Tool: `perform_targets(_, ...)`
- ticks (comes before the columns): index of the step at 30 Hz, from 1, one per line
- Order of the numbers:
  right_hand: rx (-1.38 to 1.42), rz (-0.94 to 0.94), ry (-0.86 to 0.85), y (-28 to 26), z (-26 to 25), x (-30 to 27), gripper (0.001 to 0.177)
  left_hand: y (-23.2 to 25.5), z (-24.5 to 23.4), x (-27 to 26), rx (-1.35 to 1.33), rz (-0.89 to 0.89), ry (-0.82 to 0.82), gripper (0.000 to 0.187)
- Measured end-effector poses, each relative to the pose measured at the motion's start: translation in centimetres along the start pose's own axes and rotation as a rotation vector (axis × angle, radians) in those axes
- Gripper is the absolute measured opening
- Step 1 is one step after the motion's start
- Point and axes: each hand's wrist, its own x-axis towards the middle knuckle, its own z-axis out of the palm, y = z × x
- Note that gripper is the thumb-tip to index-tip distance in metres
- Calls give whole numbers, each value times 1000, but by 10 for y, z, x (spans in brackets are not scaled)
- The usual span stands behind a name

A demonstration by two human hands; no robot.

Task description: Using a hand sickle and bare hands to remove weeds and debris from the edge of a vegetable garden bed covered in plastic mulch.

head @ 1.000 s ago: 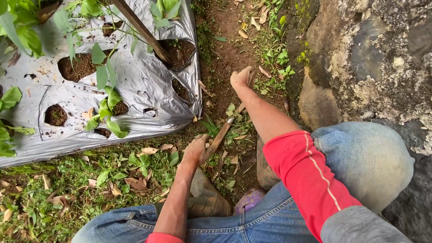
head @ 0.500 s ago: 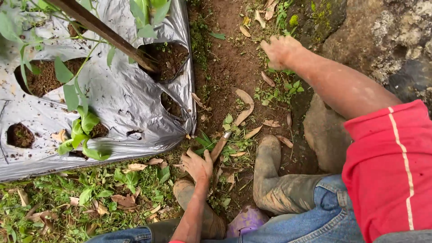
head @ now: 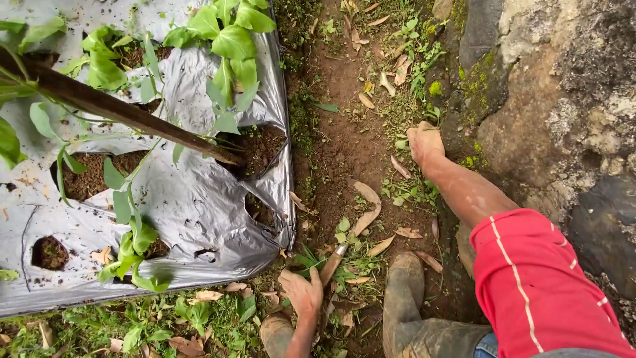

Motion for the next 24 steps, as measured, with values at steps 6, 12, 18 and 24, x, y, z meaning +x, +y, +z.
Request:
perform_targets(6,410,76,-109,-1,-42,-28,24,8,-16,2,-160,-25,-127,84)
perform_targets(12,536,-251,-420,7,-97,-85,16,15,-29,-10,-215,-25,-173,82)
perform_targets(18,1137,-278,-97,46,-178,-112,40,17,-28,-13,-278,23,-69,82)
perform_targets(24,648,-182,76,31,-56,-27,35,21,-31,-19,-282,42,-77,83)
